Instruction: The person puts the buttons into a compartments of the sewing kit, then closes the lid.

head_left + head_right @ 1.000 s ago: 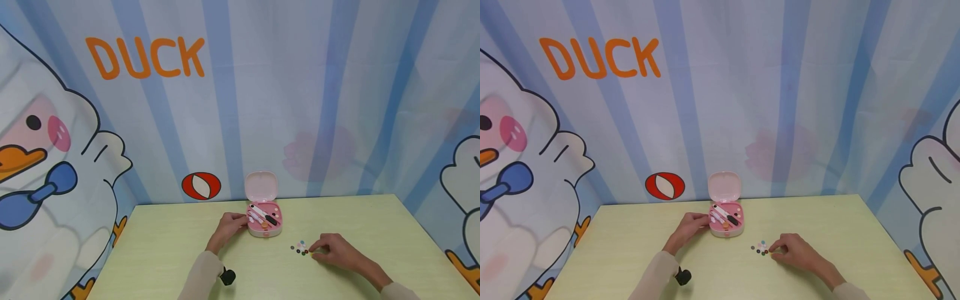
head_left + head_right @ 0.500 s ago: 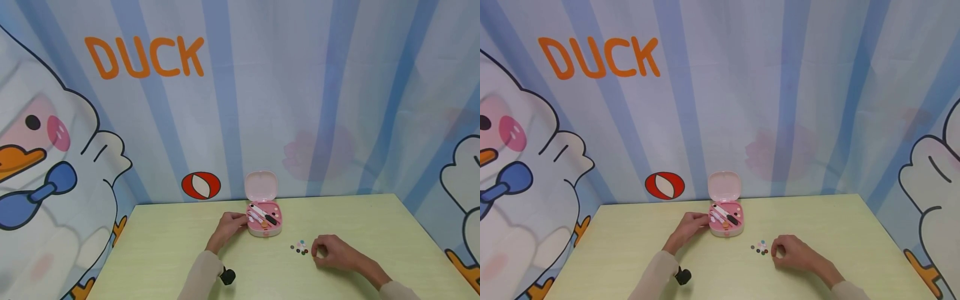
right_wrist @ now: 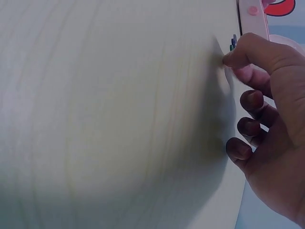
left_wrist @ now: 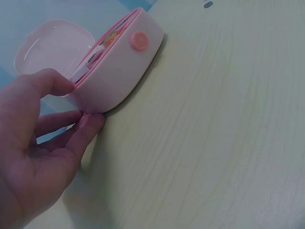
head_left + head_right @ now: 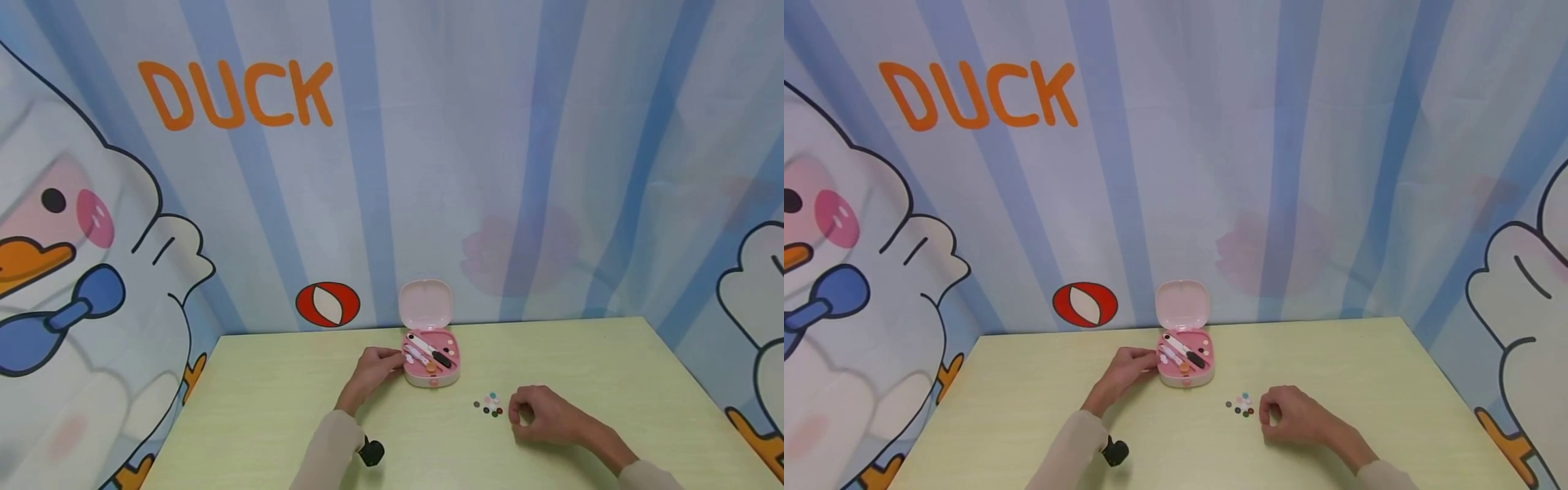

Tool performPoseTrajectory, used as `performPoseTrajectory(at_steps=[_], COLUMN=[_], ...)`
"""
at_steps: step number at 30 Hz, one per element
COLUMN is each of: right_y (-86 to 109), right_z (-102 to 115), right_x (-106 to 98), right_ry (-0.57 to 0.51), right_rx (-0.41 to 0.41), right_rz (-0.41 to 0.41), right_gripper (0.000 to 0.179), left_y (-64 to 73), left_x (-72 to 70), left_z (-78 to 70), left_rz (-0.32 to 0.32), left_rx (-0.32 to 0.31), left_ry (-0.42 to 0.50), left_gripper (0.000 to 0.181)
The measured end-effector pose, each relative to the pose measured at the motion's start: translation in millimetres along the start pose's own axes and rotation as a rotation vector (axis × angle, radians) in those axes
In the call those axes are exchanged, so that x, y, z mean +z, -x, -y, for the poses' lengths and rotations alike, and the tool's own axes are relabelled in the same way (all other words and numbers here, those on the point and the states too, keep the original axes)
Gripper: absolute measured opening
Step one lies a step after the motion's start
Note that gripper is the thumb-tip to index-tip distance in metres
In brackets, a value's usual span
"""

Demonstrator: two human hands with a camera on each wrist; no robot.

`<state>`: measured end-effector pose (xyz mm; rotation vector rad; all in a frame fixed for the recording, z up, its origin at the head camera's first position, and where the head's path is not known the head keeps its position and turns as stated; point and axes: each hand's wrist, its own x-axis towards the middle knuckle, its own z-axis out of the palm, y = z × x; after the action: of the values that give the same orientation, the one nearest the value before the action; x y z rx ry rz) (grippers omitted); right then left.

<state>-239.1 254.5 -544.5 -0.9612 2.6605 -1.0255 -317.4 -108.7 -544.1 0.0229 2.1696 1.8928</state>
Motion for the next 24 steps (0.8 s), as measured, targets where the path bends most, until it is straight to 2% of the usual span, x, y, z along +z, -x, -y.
performPoseTrajectory(at_steps=[4,11,24], right_y=[0.2,-0.2,-5.7], right_z=[-0.9,0.2,0.1], right_x=[0.3,-2.2,-5.8], right_ry=[0.025,0.061,0.059], right_rx=[-0.03,-0.032,-0.082], right_rz=[-0.008,-0.039,-0.063], right_gripper=[0.018,0.014,0.011], left_y=[-0.5,-0.5,-0.8], left_x=[0.2,-0.1,0.0], left_z=[0.3,0.4,1.1], left_rz=[0.002,-0.001,0.003], left_rx=[0.004,0.004,0.006], left_ry=[-0.001,0.0,0.003], left_gripper=[0.039,0.039,0.04])
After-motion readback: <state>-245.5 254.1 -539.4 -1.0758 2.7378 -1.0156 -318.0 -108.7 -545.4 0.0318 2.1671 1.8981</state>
